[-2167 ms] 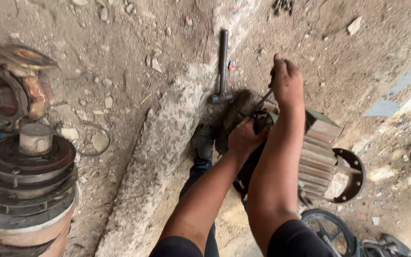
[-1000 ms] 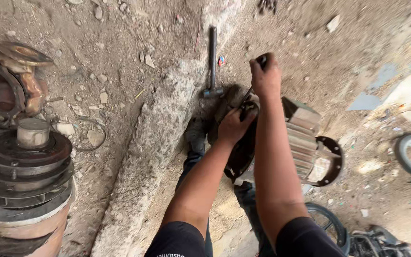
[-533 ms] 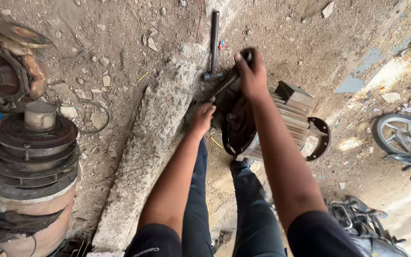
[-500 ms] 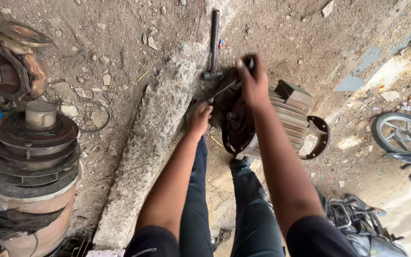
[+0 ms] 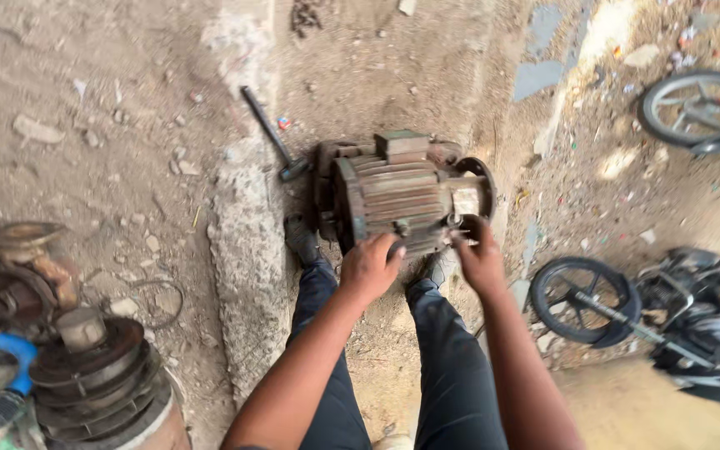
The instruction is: The person sits on the ground working on an electric motor. They use a spanner to loosen and remove bolts from the motor housing, reposition the motor, and use a hammer to tap on the motor casing.
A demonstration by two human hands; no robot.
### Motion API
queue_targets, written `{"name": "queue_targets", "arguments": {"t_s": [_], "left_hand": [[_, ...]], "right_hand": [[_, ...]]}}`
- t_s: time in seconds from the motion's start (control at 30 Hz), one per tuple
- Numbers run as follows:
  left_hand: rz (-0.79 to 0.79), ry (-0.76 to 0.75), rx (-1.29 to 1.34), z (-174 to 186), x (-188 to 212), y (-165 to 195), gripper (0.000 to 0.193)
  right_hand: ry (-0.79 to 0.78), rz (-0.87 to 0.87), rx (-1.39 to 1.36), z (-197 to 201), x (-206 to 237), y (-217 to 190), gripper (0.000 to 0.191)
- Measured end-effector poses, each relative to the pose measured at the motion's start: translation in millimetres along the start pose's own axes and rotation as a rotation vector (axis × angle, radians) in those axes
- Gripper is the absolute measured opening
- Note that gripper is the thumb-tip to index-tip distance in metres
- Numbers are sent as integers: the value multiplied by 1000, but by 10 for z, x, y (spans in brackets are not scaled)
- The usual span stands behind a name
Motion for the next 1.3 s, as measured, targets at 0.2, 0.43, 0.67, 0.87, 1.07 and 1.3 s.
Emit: {"name": "queue_targets", "arguments": {"t_s": [0.2,0.43,0.67,0.87,1.07,1.3], "left_hand": [[-146,249,-391,-1407,-973,405,24],[106,432,-523,-2796,-1006,322,35],[141,411,-764,-3169,-1039,530,30],[185,361,-745,-3084,-1031,402,30],[206,388,-713,-3064,-1005,381,28],[250,520,-716,-3326,-1047,288,30]], "right_hand": [[48,-167,280,875,-495,1753,52],[-324,25,578,1248,-1137,2717,88],[-452,-53,738,1335,-1259,2845,77],[-514,-115,737,1217,-1296,2726,82],[-407,-40,723,1130,-1219,2761,88],[-666,31,550,1356,-1487,3288,88]]}}
Point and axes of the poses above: each hand's wrist, its own x-axis away from the middle knuckle, its own z-axis out of the back of the hand, y = z × x, the point moved 1 cm from there along -x, towards the middle knuckle, and after that the axes turned 11 degrees about x, right-handed, at the moved point
